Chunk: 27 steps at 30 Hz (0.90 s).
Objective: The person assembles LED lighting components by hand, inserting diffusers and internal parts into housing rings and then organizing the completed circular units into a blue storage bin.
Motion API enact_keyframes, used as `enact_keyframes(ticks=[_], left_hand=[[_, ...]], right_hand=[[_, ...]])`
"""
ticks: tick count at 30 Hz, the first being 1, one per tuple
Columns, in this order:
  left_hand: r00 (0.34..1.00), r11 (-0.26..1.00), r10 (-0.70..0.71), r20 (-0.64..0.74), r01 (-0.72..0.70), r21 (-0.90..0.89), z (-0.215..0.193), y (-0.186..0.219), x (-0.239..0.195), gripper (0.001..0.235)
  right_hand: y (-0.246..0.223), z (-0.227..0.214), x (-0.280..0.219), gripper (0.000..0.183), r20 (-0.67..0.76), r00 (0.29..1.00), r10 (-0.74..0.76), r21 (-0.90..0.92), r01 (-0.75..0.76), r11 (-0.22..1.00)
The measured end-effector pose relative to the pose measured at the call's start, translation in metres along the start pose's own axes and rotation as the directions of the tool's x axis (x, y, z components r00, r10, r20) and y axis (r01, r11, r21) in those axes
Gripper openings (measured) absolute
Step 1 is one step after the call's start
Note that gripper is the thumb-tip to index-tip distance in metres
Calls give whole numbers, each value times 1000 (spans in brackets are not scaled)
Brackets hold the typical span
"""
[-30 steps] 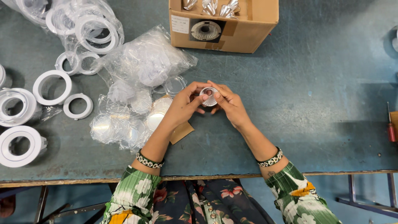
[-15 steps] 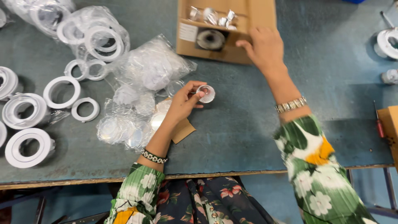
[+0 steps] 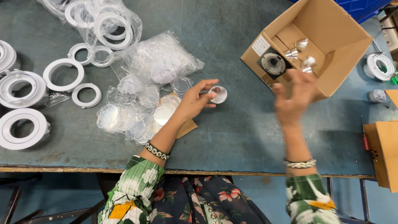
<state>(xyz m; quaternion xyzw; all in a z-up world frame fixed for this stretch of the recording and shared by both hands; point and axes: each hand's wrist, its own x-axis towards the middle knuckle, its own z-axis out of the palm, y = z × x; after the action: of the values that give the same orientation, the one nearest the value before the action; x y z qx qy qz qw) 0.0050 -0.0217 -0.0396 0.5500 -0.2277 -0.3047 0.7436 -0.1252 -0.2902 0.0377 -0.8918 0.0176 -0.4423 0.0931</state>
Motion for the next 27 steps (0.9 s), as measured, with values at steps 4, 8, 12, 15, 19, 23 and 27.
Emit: enact_keyframes(ticks=[4, 8, 12, 15, 19, 23, 27], left_hand=[[997, 996, 73, -9, -74, -59, -2, 1, 2, 41], [990, 992, 124, -63, -124, 10, -1, 5, -2, 38], [987, 991, 118, -113, -110, 73, 5, 12, -4, 38], [958, 909, 248, -144, -180, 375, 10, 17, -9, 36], [954, 906, 251, -164, -172, 386, 14, 18, -11, 37], [972, 952, 159, -171, -106, 286, 13, 12, -9, 38], [989, 988, 100, -108, -86, 126, -4, 6, -4, 25]], right_hand=[[-67, 70, -17, 56, 606, 764, 221, 629, -631, 455], [-88, 103, -26, 66, 821, 555, 134, 563, -826, -29], [-89, 106, -31, 65, 811, 562, 162, 578, -812, -77], [-83, 105, -32, 60, 798, 588, 133, 602, -790, -115], [-78, 108, -36, 53, 785, 607, 120, 619, -769, -161], [-74, 110, -39, 47, 766, 629, 131, 643, -753, -144], [-80, 107, -35, 41, 747, 660, 77, 661, -750, 9]])
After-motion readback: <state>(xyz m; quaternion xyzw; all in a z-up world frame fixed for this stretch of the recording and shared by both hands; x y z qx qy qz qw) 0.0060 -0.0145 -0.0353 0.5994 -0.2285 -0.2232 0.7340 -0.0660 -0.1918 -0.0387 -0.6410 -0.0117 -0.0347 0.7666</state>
